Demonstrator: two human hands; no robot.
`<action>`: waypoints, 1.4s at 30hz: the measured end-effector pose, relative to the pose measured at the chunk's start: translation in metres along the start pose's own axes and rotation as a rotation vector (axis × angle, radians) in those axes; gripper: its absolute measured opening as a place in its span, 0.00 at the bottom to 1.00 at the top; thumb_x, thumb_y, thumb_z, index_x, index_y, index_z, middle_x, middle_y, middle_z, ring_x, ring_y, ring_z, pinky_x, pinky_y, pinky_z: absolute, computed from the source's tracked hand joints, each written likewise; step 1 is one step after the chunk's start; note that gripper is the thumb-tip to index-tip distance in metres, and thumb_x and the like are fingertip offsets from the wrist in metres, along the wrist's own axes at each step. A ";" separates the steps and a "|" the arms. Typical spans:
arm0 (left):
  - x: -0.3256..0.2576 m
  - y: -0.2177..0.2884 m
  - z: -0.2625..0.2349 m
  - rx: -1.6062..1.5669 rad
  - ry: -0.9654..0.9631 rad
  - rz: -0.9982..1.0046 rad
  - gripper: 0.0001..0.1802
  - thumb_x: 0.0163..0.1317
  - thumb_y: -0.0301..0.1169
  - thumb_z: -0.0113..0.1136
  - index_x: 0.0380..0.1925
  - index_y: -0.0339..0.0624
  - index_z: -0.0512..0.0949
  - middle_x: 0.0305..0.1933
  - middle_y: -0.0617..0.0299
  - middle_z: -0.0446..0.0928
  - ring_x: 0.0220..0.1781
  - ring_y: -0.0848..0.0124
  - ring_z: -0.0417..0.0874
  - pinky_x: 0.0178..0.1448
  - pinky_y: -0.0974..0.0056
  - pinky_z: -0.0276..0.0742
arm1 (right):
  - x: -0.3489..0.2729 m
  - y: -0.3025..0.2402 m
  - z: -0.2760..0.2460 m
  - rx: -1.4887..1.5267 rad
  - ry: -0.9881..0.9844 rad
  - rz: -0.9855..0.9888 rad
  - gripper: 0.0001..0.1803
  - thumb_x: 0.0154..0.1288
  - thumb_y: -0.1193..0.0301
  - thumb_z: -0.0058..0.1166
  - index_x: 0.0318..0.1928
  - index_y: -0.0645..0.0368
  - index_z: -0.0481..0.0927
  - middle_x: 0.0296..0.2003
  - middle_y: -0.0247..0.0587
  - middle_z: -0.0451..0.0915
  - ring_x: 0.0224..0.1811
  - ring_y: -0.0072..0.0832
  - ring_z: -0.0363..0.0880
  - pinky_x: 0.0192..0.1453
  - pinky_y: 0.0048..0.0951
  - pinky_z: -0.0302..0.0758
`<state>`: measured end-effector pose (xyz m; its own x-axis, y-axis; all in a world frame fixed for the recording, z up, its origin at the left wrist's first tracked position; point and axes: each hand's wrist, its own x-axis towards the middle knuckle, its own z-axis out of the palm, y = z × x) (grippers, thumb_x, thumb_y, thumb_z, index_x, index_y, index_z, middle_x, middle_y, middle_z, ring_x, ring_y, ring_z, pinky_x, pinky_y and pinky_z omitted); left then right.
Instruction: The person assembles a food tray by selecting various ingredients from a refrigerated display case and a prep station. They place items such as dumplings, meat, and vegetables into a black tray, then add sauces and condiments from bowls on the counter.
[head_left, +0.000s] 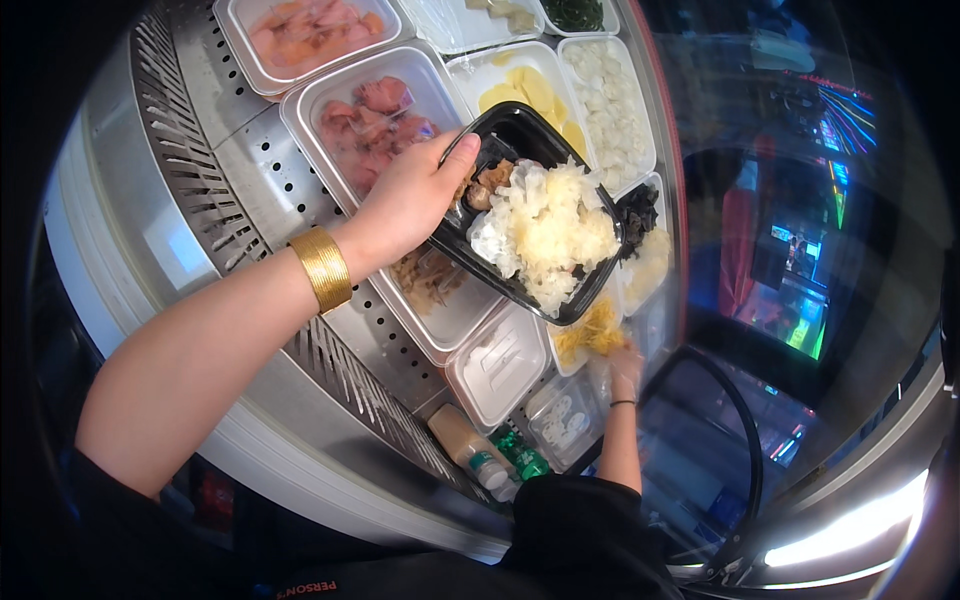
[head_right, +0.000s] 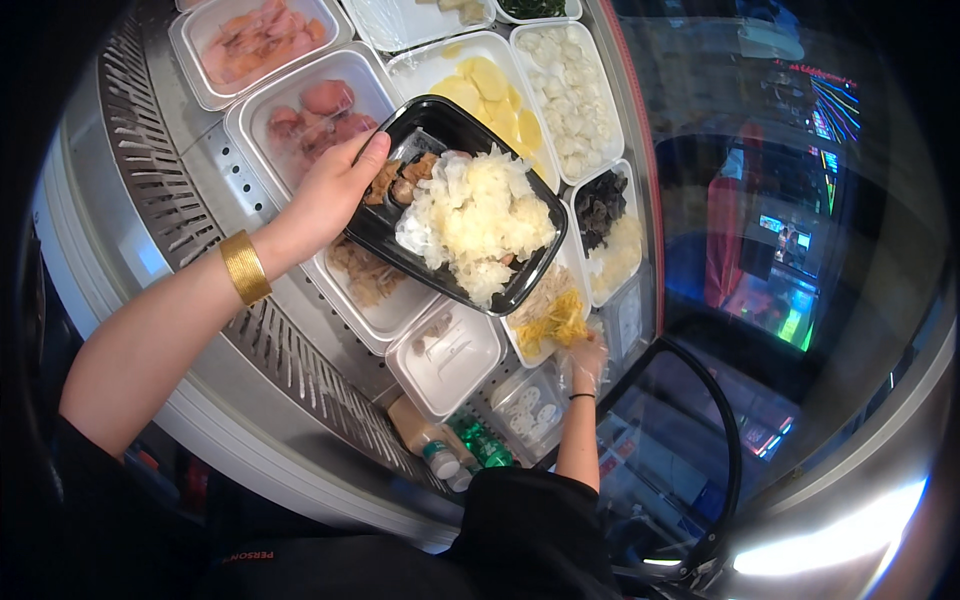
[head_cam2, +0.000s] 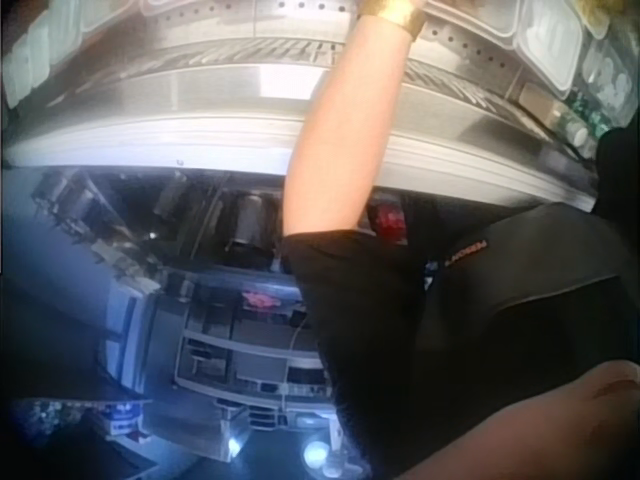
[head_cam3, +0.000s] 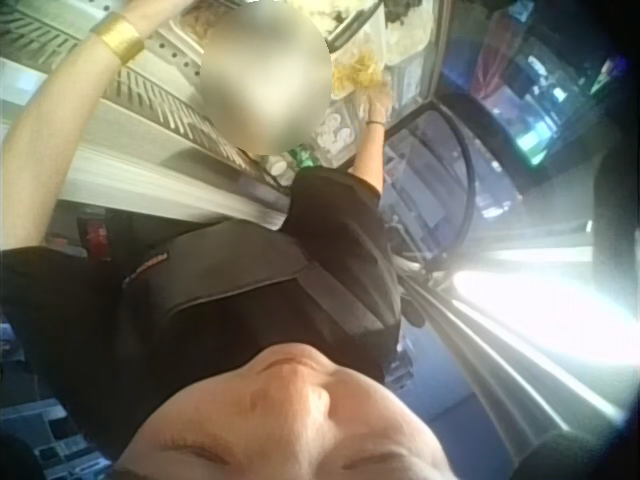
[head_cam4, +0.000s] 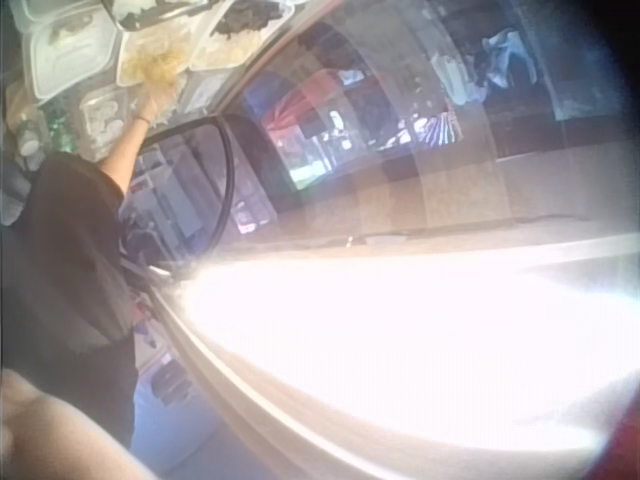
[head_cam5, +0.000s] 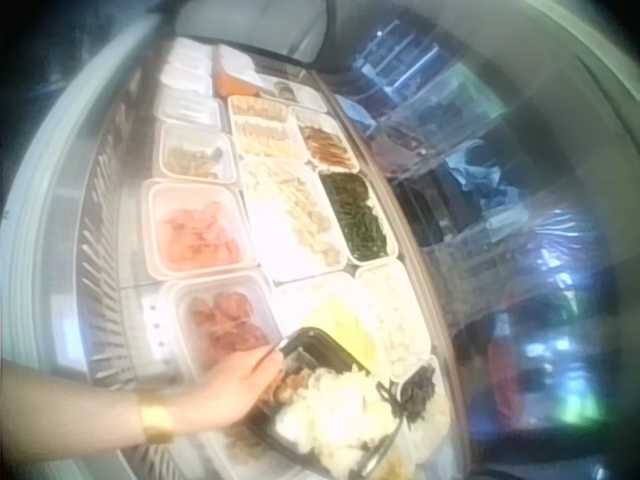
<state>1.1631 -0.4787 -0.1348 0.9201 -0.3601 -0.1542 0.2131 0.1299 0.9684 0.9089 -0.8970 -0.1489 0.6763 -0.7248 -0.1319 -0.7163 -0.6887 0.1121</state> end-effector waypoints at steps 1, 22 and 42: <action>0.000 0.001 0.004 -0.024 -0.021 -0.015 0.21 0.66 0.41 0.37 0.39 0.32 0.70 0.29 0.56 0.75 0.31 0.68 0.72 0.41 0.66 0.67 | -0.003 0.019 0.002 0.244 -0.039 0.070 0.13 0.52 0.72 0.50 0.39 0.64 0.75 0.29 0.45 0.78 0.29 0.31 0.77 0.34 0.28 0.74; -0.016 -0.010 0.015 0.155 -0.063 0.036 0.20 0.64 0.40 0.39 0.43 0.34 0.69 0.36 0.42 0.74 0.41 0.47 0.72 0.46 0.56 0.66 | -0.103 -0.163 -0.195 1.378 -0.175 -0.087 0.23 0.53 0.74 0.47 0.51 0.64 0.65 0.43 0.40 0.73 0.44 0.27 0.73 0.48 0.24 0.69; -0.058 0.033 0.024 0.076 -0.140 -0.061 0.20 0.65 0.41 0.36 0.38 0.33 0.69 0.32 0.51 0.74 0.35 0.61 0.72 0.43 0.63 0.66 | -0.130 -0.221 -0.172 0.325 -0.040 -0.817 0.16 0.48 0.75 0.58 0.41 0.60 0.73 0.31 0.39 0.72 0.25 0.27 0.71 0.31 0.23 0.72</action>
<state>1.1093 -0.4757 -0.0893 0.8505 -0.4907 -0.1894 0.2368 0.0356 0.9709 1.0090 -0.6543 0.0133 0.9965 -0.0025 -0.0831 -0.0289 -0.9479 -0.3173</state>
